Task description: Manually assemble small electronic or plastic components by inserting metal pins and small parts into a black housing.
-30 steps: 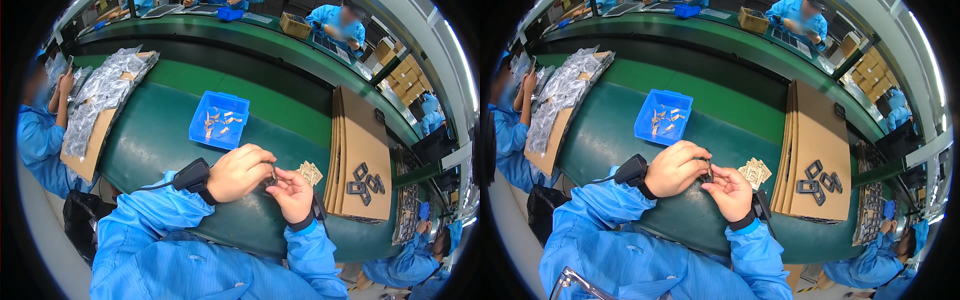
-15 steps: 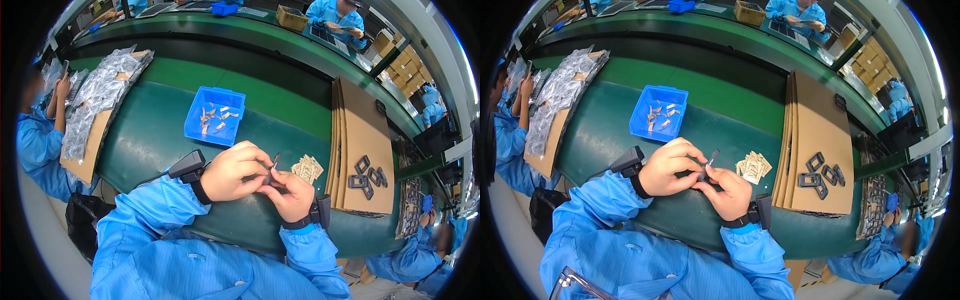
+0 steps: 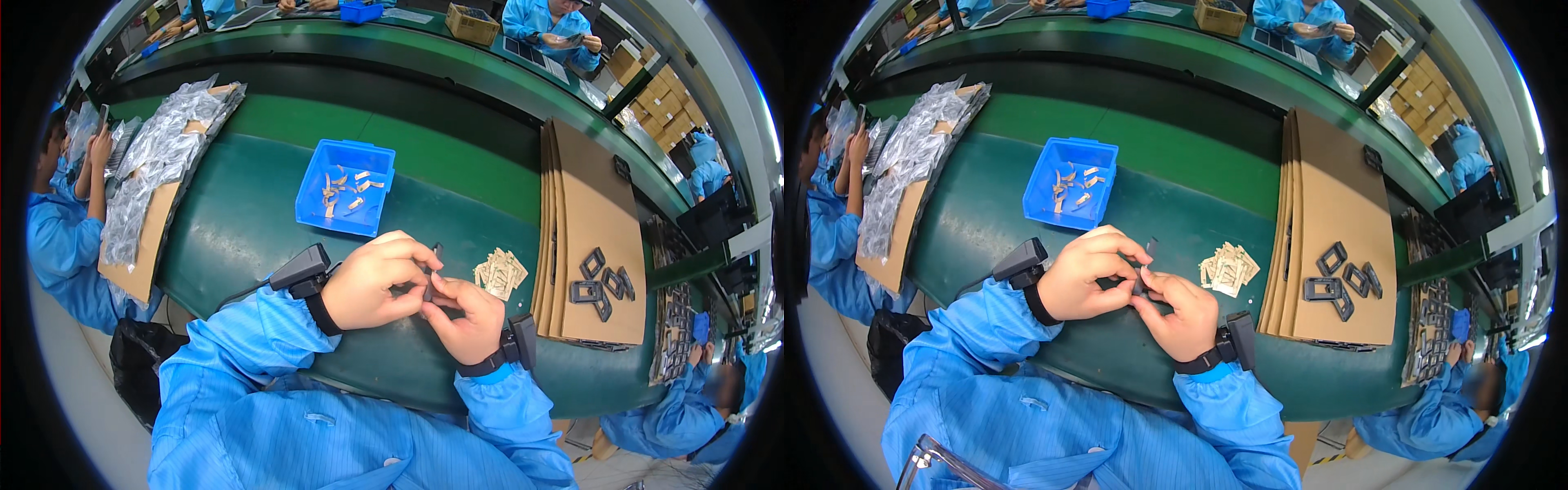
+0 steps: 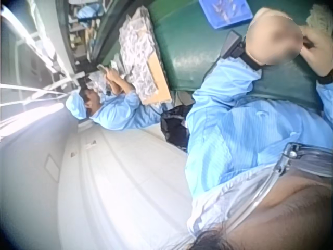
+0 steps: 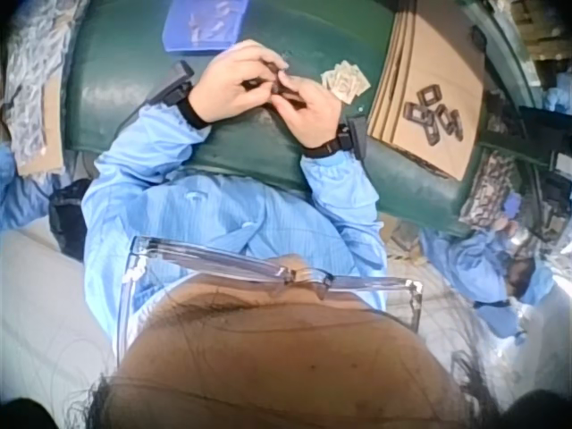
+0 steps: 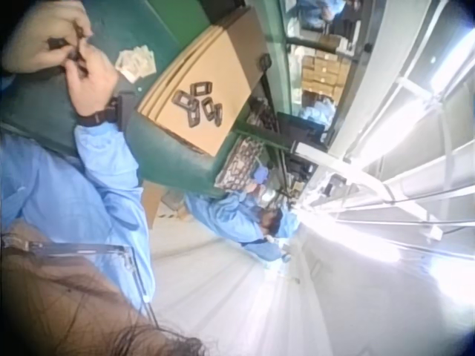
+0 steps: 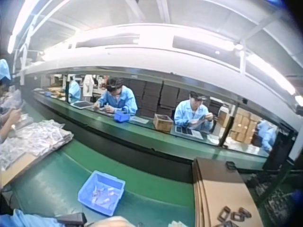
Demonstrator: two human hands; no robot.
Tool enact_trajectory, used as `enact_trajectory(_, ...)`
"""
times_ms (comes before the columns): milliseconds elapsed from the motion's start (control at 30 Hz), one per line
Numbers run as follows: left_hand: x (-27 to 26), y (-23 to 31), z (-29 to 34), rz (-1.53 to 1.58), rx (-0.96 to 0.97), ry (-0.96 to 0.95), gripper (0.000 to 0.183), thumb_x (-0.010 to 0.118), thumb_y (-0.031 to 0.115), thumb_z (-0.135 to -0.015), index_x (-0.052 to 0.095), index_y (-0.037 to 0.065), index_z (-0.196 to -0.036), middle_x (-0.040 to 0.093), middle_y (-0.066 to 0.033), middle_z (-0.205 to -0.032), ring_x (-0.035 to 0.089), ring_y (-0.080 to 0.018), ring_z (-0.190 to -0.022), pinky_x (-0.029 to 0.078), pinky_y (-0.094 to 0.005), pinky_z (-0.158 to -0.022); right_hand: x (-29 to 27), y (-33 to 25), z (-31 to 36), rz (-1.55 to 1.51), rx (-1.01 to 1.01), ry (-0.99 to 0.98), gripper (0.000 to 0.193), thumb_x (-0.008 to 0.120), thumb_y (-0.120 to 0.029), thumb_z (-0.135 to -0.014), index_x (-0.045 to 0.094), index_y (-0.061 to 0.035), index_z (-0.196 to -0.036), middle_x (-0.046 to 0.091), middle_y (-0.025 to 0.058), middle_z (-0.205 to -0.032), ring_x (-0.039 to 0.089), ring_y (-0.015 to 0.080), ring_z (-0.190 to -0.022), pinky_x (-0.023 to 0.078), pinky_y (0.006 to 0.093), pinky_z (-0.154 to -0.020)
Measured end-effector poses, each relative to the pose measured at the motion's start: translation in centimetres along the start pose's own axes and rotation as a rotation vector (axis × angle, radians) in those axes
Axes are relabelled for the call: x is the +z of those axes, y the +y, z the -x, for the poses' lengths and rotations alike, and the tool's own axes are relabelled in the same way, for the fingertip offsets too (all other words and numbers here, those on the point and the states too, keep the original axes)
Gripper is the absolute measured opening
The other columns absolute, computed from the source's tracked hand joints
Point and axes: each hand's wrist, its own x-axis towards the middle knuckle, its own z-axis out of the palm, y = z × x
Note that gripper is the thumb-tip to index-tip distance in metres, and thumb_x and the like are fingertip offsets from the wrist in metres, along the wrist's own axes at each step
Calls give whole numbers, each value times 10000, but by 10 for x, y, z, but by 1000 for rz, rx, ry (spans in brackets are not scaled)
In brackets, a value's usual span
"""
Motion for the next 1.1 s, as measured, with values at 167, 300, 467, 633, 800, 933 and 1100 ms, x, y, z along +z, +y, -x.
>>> enact_trajectory(167,-2,3,-3,-4,-26,74,116,722,5,-687,655,29,-779,653,-113,-1063,617,-256,-928,523,-338,-746,6,8,6,-345,161,-2,342,727,74,-779,630,41,-1106,662,178,-1109,687,230,-981,587,316,-831)
enact_trajectory(300,-25,-9,-12,-379,-30,266,118,693,4,-688,642,22,-792,637,-139,-1073,602,-303,-957,496,-391,-821,3,9,4,-686,299,16,372,643,111,-837,548,35,-1188,609,180,-1170,668,247,-1013,571,346,-882)
enact_trajectory(467,-69,-41,-13,-841,-205,323,84,697,31,-715,655,38,-788,659,-102,-981,581,-311,-961,485,-394,-838,-9,5,-2,-754,419,-10,267,547,78,-910,489,27,-1166,586,138,-1091,676,222,-920,582,310,-793)
enact_trajectory(633,-74,-49,-9,-786,-420,215,114,679,8,-733,674,33,-844,687,-107,-867,632,-323,-859,515,-397,-794,-7,10,-4,-732,495,40,180,557,22,-936,483,18,-1099,563,95,-1010,646,168,-794,583,293,-714)
enact_trajectory(800,-57,-37,-13,-541,-137,253,176,655,-26,-770,678,19,-939,702,-132,-987,661,-306,-978,525,-374,-852,-7,12,-5,-741,488,23,163,552,9,-947,488,11,-1097,562,92,-1015,626,154,-802,586,292,-700)
enact_trajectory(933,-25,2,-12,354,-497,-104,281,708,59,-840,688,38,-1120,703,-120,-1010,670,-208,-961,531,-309,-821,-8,11,-5,-773,472,-29,153,550,2,-951,497,3,-1094,569,89,-1012,611,146,-868,591,298,-693)
enact_trajectory(1100,-12,-5,-5,335,-434,-186,240,708,118,-869,700,13,-1084,689,-109,-924,679,-178,-854,549,-293,-759,-6,8,-4,-787,419,-33,133,555,-5,-951,513,5,-1077,576,92,-1014,606,141,-887,592,298,-692)
